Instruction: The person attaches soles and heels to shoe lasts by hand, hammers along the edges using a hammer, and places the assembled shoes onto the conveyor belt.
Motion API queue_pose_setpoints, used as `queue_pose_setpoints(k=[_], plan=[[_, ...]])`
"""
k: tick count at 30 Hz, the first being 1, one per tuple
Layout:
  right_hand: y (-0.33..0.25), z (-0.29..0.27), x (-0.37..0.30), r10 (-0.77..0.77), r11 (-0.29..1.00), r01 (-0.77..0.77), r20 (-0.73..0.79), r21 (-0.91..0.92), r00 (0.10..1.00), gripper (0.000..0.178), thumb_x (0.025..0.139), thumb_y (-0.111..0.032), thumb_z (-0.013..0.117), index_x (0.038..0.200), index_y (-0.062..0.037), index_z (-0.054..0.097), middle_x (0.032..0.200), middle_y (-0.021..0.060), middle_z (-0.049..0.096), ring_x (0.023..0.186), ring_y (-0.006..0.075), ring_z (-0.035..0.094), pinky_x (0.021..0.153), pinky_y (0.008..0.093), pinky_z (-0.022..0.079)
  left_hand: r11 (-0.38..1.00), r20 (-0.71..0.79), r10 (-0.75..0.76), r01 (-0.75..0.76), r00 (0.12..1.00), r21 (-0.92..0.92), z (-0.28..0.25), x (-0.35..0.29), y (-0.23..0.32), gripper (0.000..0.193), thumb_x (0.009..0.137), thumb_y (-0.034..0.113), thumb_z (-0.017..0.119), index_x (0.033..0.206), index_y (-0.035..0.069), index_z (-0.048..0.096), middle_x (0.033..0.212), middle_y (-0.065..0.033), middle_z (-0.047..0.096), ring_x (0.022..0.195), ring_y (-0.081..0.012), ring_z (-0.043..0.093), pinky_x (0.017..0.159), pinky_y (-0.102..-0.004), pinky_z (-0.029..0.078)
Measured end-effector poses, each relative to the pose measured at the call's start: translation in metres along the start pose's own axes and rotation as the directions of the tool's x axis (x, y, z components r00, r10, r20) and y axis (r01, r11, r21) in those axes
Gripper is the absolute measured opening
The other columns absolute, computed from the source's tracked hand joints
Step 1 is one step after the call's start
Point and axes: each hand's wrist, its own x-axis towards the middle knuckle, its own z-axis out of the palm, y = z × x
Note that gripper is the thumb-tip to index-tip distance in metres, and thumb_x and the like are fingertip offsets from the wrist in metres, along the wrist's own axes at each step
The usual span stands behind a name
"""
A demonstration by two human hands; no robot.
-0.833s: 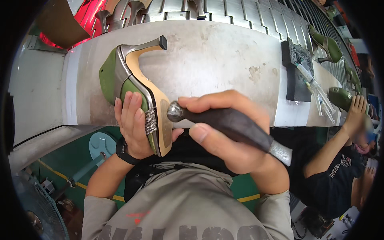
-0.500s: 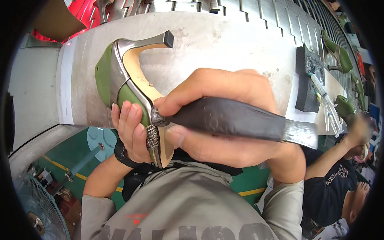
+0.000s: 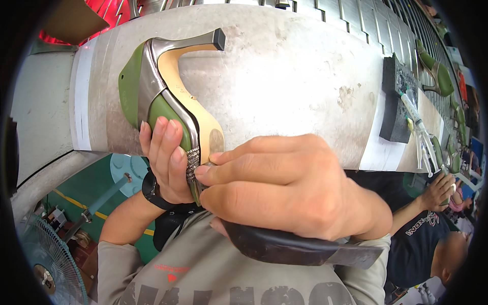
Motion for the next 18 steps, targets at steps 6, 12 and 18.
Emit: queue_pose_setpoints(k=[6,12,18], plan=[[-0.017,0.036,-0.032,0.027,0.999,-0.031,-0.142,-0.031,0.989,0.021,0.079,-0.006,0.084,0.097,0.0011,0.076,0.101,0.0164,0.076,0.087,0.0289,0.077,0.084,0.0386,0.067,1.000,-0.019,0.004,-0.004,1.000,-0.012,0.002,0.003,0.001,0.055,0.106,0.034,0.064,0.148,0.003,0.045,0.144,-0.0221,0.062,0.137,-0.0402,0.059,0.121,-0.0655,0.033],[-0.027,0.027,-0.054,0.335,0.899,-0.316,-0.011,0.303,0.942,0.030,0.082,-0.014,0.086,0.105,0.0031,0.076,0.107,0.0219,0.078,0.097,0.0356,0.080,0.084,0.0398,0.066,0.994,0.183,0.089,-0.100,0.979,0.049,-0.012,0.003,-0.006,0.098,0.093,0.055,0.077,0.154,-0.006,0.031,0.150,-0.0347,0.047,0.141,-0.0507,0.050,0.120,-0.0689,0.033],[-0.053,0.015,-0.047,0.201,0.892,0.186,-0.729,0.412,0.654,0.051,0.104,-0.036,0.064,0.134,0.0025,0.050,0.127,0.0346,0.065,0.116,0.0448,0.070,0.109,0.0651,0.052,0.993,0.109,0.118,-0.119,0.987,-0.003,-0.003,0.007,-0.003,0.096,0.094,0.054,0.076,0.155,-0.006,0.032,0.149,-0.0340,0.048,0.140,-0.0506,0.051,0.120,-0.0685,0.033]])
